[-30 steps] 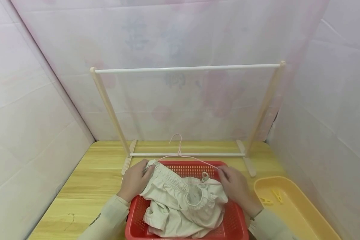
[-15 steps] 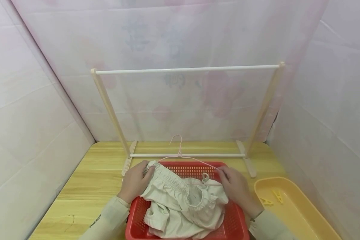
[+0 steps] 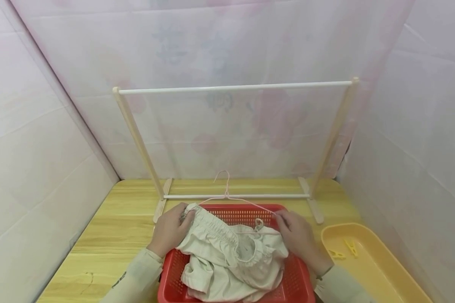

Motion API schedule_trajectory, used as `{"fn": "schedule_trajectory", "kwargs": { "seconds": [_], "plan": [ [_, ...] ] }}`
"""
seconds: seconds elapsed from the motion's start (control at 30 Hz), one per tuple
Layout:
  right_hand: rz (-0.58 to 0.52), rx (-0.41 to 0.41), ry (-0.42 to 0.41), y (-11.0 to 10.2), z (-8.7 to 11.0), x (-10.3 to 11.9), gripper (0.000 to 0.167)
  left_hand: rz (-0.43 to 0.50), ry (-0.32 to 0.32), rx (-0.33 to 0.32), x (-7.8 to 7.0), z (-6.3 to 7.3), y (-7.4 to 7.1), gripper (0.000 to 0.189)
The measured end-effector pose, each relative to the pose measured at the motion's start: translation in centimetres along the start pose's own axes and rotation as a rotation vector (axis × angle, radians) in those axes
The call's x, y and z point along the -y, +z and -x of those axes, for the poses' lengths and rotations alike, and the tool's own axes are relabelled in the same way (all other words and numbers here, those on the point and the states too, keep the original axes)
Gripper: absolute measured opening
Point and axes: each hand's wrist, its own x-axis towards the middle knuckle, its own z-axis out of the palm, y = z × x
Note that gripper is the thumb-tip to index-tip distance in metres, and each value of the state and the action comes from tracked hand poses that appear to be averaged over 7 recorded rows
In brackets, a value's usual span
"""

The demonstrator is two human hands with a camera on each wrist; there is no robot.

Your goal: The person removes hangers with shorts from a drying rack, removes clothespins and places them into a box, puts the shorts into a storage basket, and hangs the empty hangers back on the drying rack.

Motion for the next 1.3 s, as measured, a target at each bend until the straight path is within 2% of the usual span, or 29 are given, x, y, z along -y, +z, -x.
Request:
{"fn": "schedule_trajectory", "kwargs": {
  "seconds": [0.2,0.43,0.6,0.77,0.97,1.13,1.3],
  "plan": [
    [0.002,0.007,0.005,0.0,-0.1,0.0,0.015,0.1,-0.002,0.043,0.1,-0.1,-0.7,0.03],
    [0.005,-0.01,-0.001,-0.1,-0.3,0.0,0.015,0.226,0.025,0.101,0.0,-0.5,-1.9,0.028],
    [-0.006,-0.028,0.01,-0.1,-0.3,0.1,0.012,0.255,-0.016,0.144,0.2,-0.9,-3.1,0.029],
    [-0.015,-0.033,0.021,-0.2,-0.2,0.2,0.013,0.199,-0.046,0.116,1.3,-0.8,-3.9,0.021],
    [-0.022,-0.047,0.024,-0.4,0.0,0.3,0.012,0.271,-0.084,0.114,2.3,-0.4,-4.1,0.016],
    [-0.027,-0.057,0.025,-0.5,0.2,0.4,0.012,0.322,-0.082,0.103,2.1,-0.1,-3.8,0.016],
    [-0.037,-0.056,0.036,-0.6,0.4,0.4,0.012,0.351,-0.12,0.075,1.5,0.0,-3.5,0.013]
  ]
}}
